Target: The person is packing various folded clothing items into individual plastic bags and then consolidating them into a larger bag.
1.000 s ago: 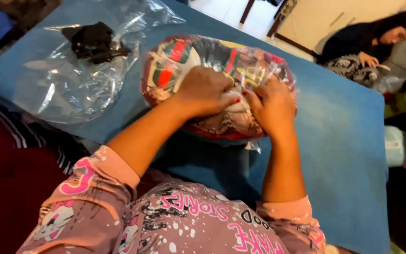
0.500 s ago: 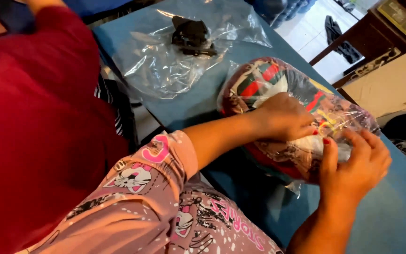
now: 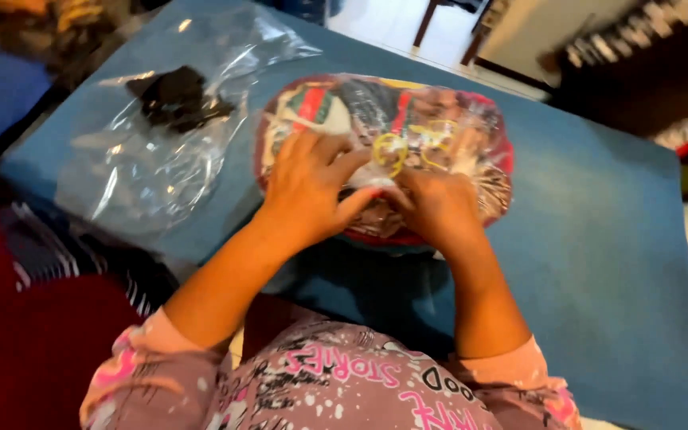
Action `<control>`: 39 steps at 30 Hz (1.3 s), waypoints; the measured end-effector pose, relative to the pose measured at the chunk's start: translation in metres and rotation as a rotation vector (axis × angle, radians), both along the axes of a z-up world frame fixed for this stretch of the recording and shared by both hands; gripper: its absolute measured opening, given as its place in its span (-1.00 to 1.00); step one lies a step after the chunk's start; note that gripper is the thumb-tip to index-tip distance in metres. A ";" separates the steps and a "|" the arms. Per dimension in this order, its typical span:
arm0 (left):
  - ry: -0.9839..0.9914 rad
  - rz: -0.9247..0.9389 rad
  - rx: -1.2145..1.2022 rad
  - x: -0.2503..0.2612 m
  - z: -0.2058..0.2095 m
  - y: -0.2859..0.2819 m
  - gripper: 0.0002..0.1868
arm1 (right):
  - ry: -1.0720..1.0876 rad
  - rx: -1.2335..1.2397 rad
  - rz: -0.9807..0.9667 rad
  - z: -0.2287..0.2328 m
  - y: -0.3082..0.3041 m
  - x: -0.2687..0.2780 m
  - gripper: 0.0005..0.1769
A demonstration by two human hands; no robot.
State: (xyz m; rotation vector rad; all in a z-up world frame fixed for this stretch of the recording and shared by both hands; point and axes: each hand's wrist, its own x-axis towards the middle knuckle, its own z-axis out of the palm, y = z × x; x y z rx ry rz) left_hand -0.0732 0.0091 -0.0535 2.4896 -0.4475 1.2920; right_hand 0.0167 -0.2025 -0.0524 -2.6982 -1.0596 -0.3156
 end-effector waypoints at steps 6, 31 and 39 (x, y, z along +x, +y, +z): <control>0.112 0.165 0.249 0.029 -0.040 0.018 -0.61 | 0.085 -0.049 0.078 0.010 0.004 0.009 -0.50; 0.540 0.263 -0.017 0.024 0.011 -0.033 -0.52 | -0.095 0.107 0.226 0.015 -0.019 0.020 -0.14; 0.753 0.371 0.200 0.043 0.020 -0.009 -0.23 | 0.233 -0.286 0.041 0.032 0.015 0.024 -0.17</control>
